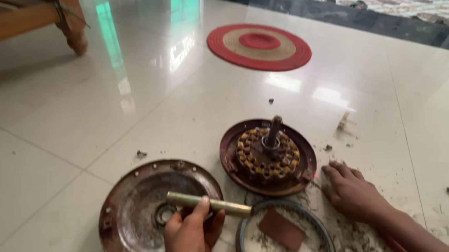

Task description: The person disassembles a ceiling fan motor housing, removes a rubber gasket, and cleans a cylindrical metal part using a screwdriver, pliers, and a sanding block. They then reattach the gasket to the cleaned part.

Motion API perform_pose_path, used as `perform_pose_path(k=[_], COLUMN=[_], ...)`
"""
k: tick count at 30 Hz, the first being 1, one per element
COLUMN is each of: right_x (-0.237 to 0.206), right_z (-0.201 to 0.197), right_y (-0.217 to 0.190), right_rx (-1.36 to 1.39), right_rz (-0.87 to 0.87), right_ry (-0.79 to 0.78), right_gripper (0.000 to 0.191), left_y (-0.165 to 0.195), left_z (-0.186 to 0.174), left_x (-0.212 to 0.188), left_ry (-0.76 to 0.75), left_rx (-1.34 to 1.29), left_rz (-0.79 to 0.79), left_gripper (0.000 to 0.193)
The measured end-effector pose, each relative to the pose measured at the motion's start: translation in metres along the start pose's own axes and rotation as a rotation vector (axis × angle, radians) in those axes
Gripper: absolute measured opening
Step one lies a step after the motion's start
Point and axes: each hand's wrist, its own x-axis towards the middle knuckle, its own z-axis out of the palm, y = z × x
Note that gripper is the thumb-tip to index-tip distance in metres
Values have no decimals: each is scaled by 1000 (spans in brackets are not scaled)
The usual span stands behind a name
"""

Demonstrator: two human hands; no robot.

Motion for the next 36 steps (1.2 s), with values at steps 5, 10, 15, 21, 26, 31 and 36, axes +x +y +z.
perform_pose_path(k=[5,10,15,21,26,31,36], right_x=[-12,-30,-103,-170,-155,-147,-158], right_z=[3,-21,-11,18,17,15,6], right_y=[-3,-9,-18,-29,-43,-61,-69], right_rx=[-52,-5,2,161,254,389,666], right_rz=[-12,-60,-394,-71,67,141,236], right_ry=[-73,-123,183,21,-94,-179,-282], right_gripper=[69,66,59,48,37,32,35], left_y=[9,23,25,27,28,22,14], left_z=[3,5,5,1,2,3,0], left_x=[-21,-34,-36,-35,-37,-34,-23], left_ry=[-41,9,60,61,55,42,-23], left_rx=[0,130,184,171,151,162,126], left_rz=[53,82,106,168,160,113,66], left_gripper=[16,19,17,16,14,14,14])
